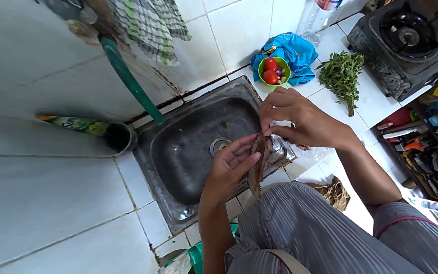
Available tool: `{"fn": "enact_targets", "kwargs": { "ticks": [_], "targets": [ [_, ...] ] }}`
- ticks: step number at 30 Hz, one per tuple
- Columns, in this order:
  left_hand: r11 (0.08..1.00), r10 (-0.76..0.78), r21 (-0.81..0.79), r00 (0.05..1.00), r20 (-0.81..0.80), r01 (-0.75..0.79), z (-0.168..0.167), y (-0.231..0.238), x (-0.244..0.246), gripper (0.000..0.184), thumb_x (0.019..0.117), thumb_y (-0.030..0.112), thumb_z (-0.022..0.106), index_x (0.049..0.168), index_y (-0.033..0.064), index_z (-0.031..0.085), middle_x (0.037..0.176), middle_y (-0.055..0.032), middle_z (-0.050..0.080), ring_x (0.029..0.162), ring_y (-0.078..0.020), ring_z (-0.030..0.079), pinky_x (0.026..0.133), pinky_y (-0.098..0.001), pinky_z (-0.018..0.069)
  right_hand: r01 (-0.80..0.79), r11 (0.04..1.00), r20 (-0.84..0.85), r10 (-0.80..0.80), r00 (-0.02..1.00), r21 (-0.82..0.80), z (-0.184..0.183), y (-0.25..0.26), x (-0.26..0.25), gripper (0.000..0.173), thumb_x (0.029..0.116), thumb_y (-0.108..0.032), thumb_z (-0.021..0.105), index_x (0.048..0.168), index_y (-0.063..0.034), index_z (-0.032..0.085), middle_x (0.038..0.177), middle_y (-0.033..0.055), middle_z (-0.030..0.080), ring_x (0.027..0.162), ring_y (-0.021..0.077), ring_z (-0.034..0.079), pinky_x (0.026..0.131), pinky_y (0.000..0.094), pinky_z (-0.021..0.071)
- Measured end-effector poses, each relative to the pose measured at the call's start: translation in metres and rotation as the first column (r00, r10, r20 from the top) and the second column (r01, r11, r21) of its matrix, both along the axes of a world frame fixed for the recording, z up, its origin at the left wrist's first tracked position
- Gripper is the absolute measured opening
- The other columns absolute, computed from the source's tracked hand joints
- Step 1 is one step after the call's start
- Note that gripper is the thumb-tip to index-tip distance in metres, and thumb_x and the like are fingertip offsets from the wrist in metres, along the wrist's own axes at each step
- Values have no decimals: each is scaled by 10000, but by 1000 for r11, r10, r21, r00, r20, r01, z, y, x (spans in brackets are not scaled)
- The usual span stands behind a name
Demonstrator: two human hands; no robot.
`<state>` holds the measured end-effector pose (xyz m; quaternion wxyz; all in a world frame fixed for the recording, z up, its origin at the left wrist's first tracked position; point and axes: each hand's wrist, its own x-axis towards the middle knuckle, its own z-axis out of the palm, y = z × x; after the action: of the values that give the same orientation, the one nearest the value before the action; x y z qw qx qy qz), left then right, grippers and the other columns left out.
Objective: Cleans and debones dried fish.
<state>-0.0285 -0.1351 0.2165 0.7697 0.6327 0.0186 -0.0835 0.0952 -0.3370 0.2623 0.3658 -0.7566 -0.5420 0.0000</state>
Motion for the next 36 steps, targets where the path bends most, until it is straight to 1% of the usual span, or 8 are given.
{"fn": "enact_targets", "kwargs": {
  "ticks": [5, 9, 11, 14, 19, 24, 30, 36],
  "targets": [
    [999, 34, 4, 999, -10, -34, -2, 7, -6, 393, 930, -20, 571, 1317, 38, 601, 1063, 14, 745, 839, -82, 730, 754, -257, 628, 76, 987, -81, -64, 995, 142, 3, 6, 12, 104, 941, -61, 670, 935, 7, 747, 986, 123, 706, 1019, 190, 651, 931, 344, 511],
    [998, 60, -16, 998, 2, -60, -2, 12, -11, 389, 935, -29, 564, 1317, 39, 596, 1048, 20, 747, 836, -84, 735, 756, -259, 633, 226, 941, -142, -195, 971, 252, -12, 15, 22, 77, 835, -23, 776, 840, 30, 721, 842, 102, 710, 825, 85, 663, 777, 224, 526],
    [997, 81, -8, 997, -1, -81, -2, 15, -14, 393, 929, -23, 566, 1316, 36, 596, 1047, 18, 745, 819, -78, 728, 742, -250, 627, 198, 959, -177, -163, 971, 205, -18, 19, 22, 50, 840, -11, 769, 855, 24, 736, 845, 101, 729, 825, 94, 689, 797, 245, 551],
    [994, 110, -10, 994, -4, -110, -3, 19, -16, 388, 939, -14, 563, 1323, 33, 591, 1051, -2, 745, 808, -95, 732, 735, -268, 634, 61, 987, -137, -41, 990, 149, -22, 22, 19, 144, 925, 19, 660, 999, 41, 781, 970, 159, 762, 947, 184, 733, 908, 320, 569],
    [989, 143, -29, 990, 2, -142, -3, 21, -17, 383, 949, -31, 541, 1325, 29, 584, 1072, -18, 736, 814, -108, 734, 727, -287, 640, -45, 991, -71, 54, 996, 125, -19, 25, 11, 233, 979, -73, 599, 1121, -8, 772, 1056, 120, 708, 1038, 203, 626, 940, 365, 492],
    [985, 167, -41, 986, -1, -167, -1, 19, -15, 382, 953, -29, 528, 1322, 47, 588, 1076, 3, 734, 835, -96, 730, 734, -281, 636, -42, 990, -36, 47, 998, 135, -23, 27, 6, 173, 934, -171, 726, 1051, -82, 818, 1045, 104, 704, 1005, 205, 617, 886, 371, 488],
    [983, 171, -72, 985, -7, -171, 0, 20, -15, 379, 947, -18, 515, 1310, 54, 597, 1068, 4, 739, 817, -96, 731, 721, -274, 636, -22, 974, -2, 23, 1000, 225, -25, 28, 5, 128, 904, -161, 772, 969, -65, 825, 1044, 121, 733, 1011, 199, 629, 880, 346, 479],
    [975, 203, -99, 979, 9, -201, 0, 15, -14, 405, 922, -33, 542, 1313, 76, 552, 1122, -1, 715, 833, -107, 730, 728, -285, 638, 153, 956, -197, -104, 975, 252, -26, 31, -3, 154, 886, -139, 774, 924, 10, 775, 953, 106, 728, 953, 100, 666, 857, 217, 526]
  ]
}}
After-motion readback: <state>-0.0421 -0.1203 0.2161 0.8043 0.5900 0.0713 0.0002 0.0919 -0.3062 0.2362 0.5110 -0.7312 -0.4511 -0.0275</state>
